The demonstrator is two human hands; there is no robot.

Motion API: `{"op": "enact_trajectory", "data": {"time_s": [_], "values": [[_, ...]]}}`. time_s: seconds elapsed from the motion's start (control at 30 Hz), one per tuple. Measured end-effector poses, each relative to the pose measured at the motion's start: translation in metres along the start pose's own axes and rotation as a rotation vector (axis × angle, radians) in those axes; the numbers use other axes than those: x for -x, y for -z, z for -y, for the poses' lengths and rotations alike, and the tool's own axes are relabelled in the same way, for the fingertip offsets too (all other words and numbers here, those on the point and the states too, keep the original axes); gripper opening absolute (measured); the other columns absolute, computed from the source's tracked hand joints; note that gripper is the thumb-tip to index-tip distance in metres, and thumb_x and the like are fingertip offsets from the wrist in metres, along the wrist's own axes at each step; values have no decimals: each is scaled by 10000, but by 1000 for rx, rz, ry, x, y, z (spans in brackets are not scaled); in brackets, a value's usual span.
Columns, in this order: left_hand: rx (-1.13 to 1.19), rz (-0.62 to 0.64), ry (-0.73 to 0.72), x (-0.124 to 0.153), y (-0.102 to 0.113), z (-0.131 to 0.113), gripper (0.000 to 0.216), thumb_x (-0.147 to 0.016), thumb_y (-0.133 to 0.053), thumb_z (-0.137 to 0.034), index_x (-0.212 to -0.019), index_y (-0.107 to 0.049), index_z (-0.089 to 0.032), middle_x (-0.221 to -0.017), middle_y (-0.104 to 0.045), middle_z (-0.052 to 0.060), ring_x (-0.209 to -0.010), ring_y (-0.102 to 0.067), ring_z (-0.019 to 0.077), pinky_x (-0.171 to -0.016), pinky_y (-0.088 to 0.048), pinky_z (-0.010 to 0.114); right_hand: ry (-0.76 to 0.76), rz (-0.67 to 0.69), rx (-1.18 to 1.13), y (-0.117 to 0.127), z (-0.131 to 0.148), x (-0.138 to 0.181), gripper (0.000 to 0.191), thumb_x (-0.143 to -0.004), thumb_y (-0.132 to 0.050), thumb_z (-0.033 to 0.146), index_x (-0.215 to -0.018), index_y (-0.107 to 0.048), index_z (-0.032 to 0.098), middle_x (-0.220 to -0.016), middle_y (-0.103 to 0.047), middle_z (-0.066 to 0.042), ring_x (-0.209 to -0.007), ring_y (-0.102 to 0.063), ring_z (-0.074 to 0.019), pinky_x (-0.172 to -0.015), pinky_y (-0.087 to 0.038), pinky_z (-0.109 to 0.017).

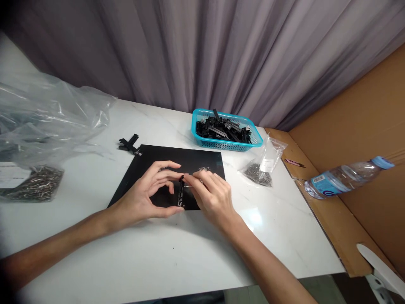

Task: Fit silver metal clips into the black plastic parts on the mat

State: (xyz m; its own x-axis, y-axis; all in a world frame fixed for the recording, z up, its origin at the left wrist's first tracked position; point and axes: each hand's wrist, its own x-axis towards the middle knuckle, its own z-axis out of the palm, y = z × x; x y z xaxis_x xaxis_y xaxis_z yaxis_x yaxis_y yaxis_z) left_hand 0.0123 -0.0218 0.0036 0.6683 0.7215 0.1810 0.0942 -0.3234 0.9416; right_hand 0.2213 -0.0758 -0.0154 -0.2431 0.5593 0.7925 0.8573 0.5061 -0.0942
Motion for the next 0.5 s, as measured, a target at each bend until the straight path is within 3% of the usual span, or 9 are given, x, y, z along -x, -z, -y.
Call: {"op": "enact_trajectory", "data": {"time_s": [0.13,0.23,0.5], "values": [[18,-11,-24,0,0,-3,795,-704,-912,-310,-1322,-412,-308,-1220,-678,46,-844,-602,154,-952,-565,426,-89,-95,-31,-2,3,1,135,-1001,-649,189,-1090,-734,244,-900,-731,-60,-736,-676,-165,-674,-528,-291],[25,-17,-48,0,0,-3,795,-710,-913,-323,-1324,-408,-309,-1240,-677,48,-839,-596,148,-929,-572,408,-63,-145,-19,-5,4,3,126,-974,-683,161,-1070,-722,234,-888,-731,-61,-725,-677,-167,-667,-527,-291],[11,-3,-54,2,0,-2,776,-737,-898,-326,-1331,-399,-310,-1242,-676,49,-851,-604,154,-917,-579,409,-73,-97,9,-9,8,6,187,-1011,-588,131,-1142,-692,217,-953,-745,-77,-791,-717,-176,-686,-539,-284]]}}
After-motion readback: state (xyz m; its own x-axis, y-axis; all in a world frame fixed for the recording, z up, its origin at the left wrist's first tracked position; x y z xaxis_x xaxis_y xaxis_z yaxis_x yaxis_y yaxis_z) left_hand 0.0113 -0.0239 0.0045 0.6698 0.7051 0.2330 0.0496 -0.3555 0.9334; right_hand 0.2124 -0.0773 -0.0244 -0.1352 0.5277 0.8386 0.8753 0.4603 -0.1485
